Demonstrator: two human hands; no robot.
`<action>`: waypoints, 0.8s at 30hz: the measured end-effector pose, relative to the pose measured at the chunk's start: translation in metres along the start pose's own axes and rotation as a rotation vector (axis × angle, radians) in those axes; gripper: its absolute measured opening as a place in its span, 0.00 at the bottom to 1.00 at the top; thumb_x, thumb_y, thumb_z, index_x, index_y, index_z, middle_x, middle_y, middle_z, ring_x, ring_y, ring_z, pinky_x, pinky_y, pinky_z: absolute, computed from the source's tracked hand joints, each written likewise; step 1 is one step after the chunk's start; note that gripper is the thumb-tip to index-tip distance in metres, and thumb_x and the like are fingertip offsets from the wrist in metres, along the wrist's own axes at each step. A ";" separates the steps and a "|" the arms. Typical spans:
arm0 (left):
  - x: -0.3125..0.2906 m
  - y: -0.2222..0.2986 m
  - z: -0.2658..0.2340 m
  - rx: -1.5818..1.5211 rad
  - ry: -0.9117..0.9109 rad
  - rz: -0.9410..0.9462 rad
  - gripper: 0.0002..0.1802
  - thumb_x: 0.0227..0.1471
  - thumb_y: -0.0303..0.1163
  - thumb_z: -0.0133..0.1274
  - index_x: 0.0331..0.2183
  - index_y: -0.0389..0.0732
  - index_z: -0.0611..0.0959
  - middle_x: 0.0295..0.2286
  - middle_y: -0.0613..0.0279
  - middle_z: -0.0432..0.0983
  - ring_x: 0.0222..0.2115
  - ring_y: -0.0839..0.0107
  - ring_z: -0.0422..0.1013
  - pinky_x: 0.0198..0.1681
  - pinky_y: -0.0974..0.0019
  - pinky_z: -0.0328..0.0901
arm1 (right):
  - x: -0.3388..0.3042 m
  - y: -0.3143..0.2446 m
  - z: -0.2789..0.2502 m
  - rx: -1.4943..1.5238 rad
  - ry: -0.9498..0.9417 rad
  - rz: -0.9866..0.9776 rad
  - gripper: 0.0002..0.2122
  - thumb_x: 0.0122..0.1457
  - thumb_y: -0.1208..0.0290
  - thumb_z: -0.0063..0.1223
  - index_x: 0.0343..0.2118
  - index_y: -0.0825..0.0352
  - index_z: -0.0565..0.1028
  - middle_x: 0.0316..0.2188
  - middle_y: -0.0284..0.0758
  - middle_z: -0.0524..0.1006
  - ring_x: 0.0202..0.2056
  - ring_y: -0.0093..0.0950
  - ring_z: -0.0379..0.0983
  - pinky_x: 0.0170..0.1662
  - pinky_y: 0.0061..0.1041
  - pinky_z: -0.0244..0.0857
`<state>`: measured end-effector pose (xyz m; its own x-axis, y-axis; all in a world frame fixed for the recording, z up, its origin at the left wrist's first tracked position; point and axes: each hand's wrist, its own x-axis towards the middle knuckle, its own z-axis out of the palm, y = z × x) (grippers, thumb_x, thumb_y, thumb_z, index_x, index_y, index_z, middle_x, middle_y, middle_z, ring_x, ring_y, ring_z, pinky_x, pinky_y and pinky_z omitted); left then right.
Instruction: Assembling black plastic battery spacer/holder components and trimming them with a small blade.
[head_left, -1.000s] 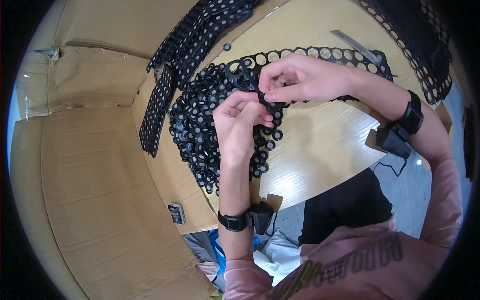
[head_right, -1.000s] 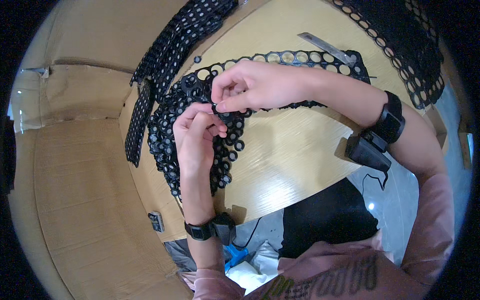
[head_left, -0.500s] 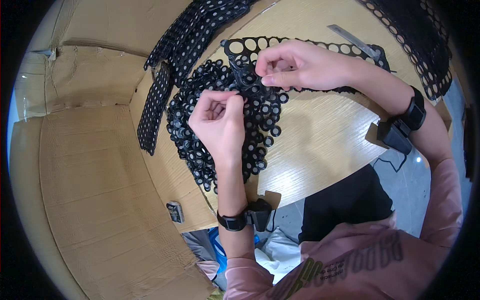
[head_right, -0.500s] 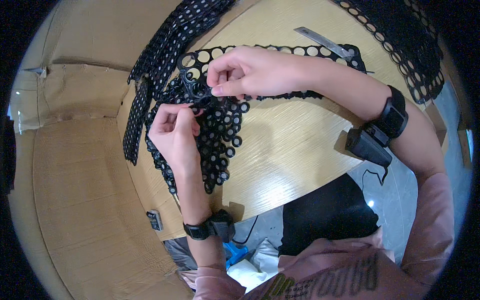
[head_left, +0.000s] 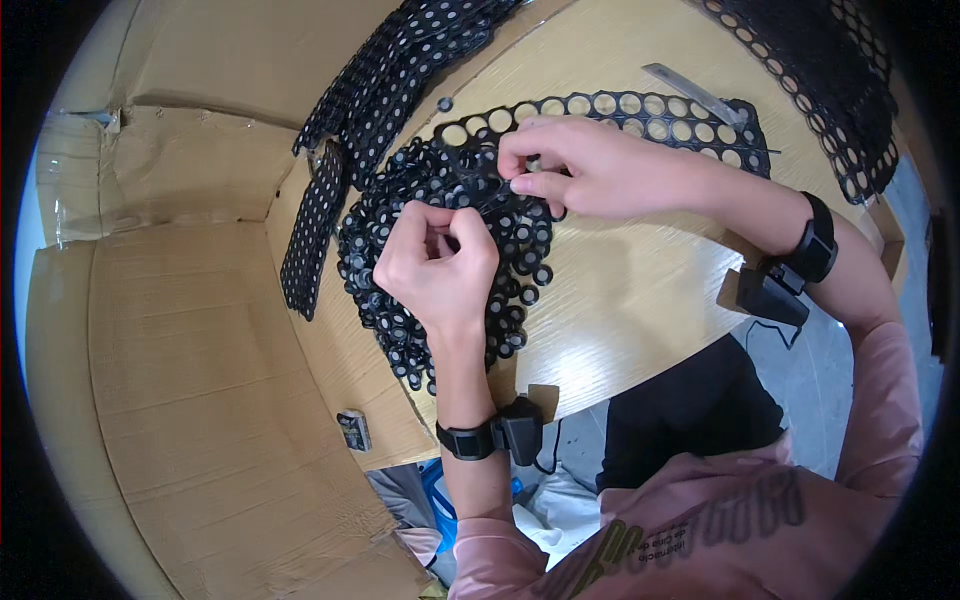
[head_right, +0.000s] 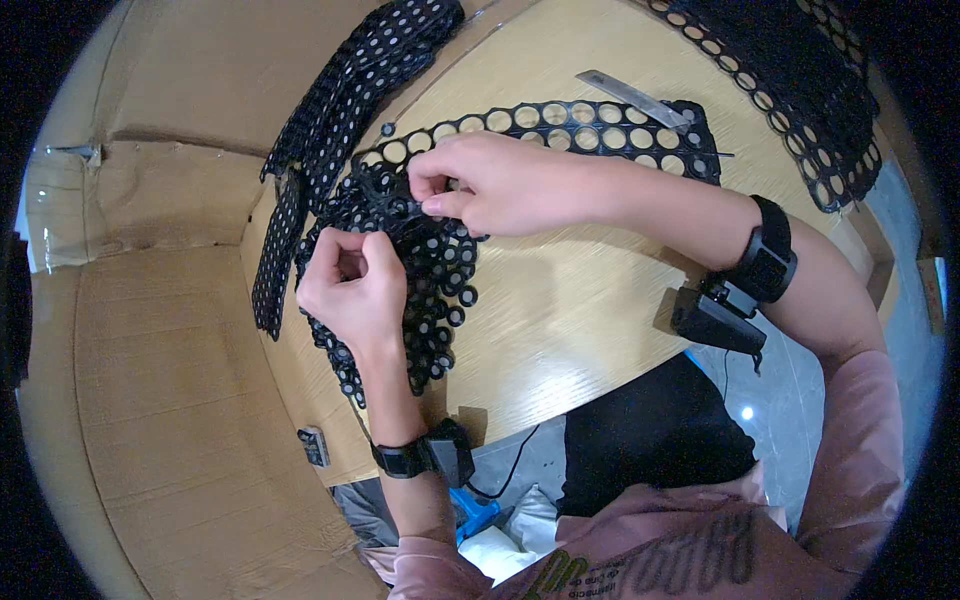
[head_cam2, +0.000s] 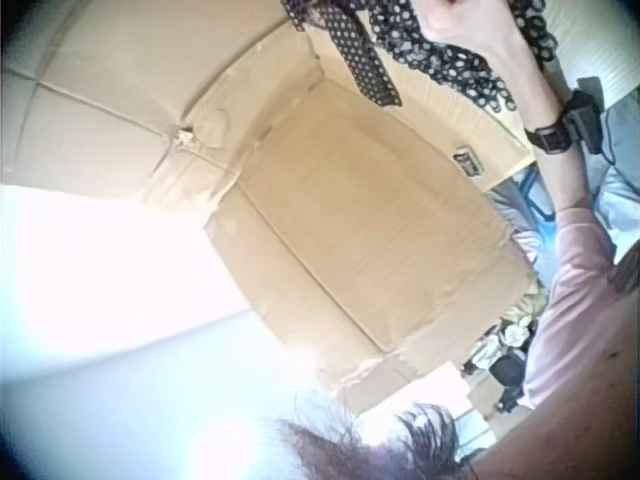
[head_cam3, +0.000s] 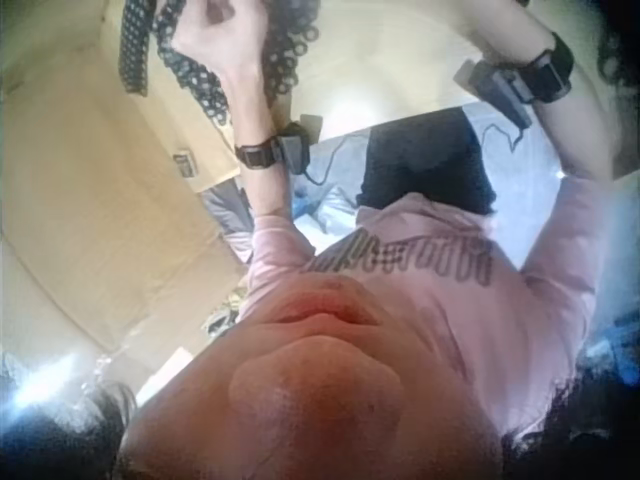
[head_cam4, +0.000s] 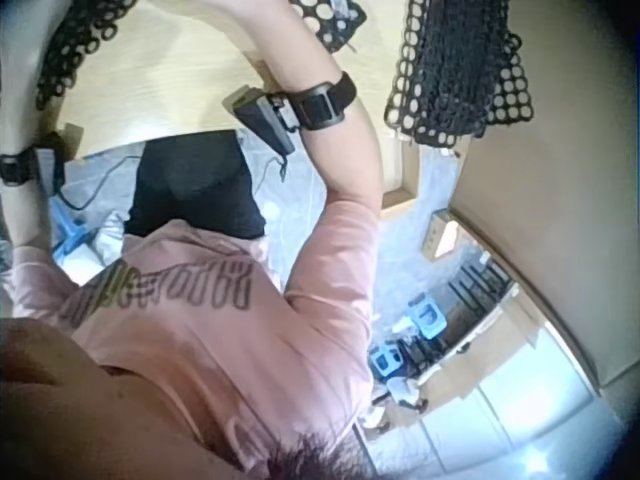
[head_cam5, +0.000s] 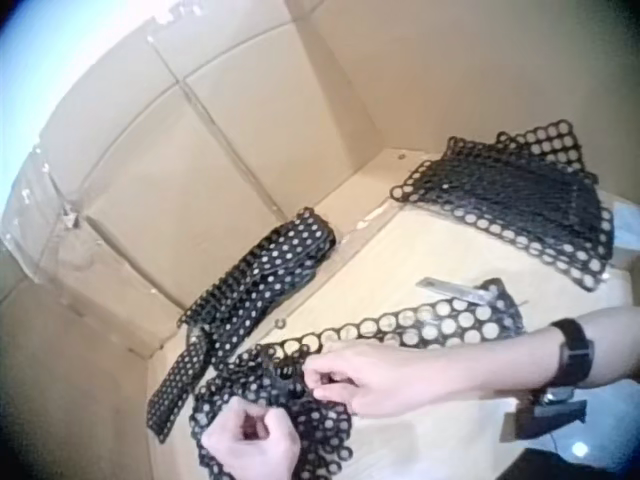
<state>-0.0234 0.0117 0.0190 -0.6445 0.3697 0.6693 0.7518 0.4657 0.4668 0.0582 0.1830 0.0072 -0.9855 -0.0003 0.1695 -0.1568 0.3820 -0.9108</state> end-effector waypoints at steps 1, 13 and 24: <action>-0.001 -0.001 0.000 0.002 0.000 0.001 0.06 0.35 0.20 0.51 0.13 0.35 0.73 0.09 0.68 0.64 0.09 0.84 0.55 0.13 0.76 0.49 | 0.000 -0.002 -0.001 0.058 -0.035 0.017 0.04 0.62 0.74 0.46 0.34 0.68 0.68 0.32 0.35 0.69 0.25 0.23 0.73 0.30 0.23 0.67; 0.010 -0.031 -0.014 0.164 -0.026 0.103 0.04 0.42 0.23 0.55 0.25 0.38 0.84 0.22 0.62 0.74 0.18 0.75 0.66 0.21 0.73 0.60 | 0.008 0.002 -0.009 0.245 0.195 0.131 0.12 0.56 0.72 0.58 0.27 0.66 0.64 0.18 0.31 0.71 0.17 0.19 0.72 0.18 0.16 0.62; -0.003 0.001 -0.001 -0.073 -0.157 0.218 0.12 0.42 0.20 0.57 0.35 0.36 0.80 0.24 0.62 0.74 0.21 0.77 0.67 0.24 0.75 0.63 | 0.009 0.012 -0.012 0.498 0.025 0.138 0.06 0.56 0.80 0.52 0.37 0.71 0.70 0.29 0.35 0.75 0.32 0.24 0.78 0.36 0.18 0.70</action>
<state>-0.0205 0.0105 0.0178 -0.4761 0.5777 0.6631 0.8794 0.3045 0.3661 0.0479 0.1992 0.0021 -0.9983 0.0436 0.0390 -0.0436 -0.1095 -0.9930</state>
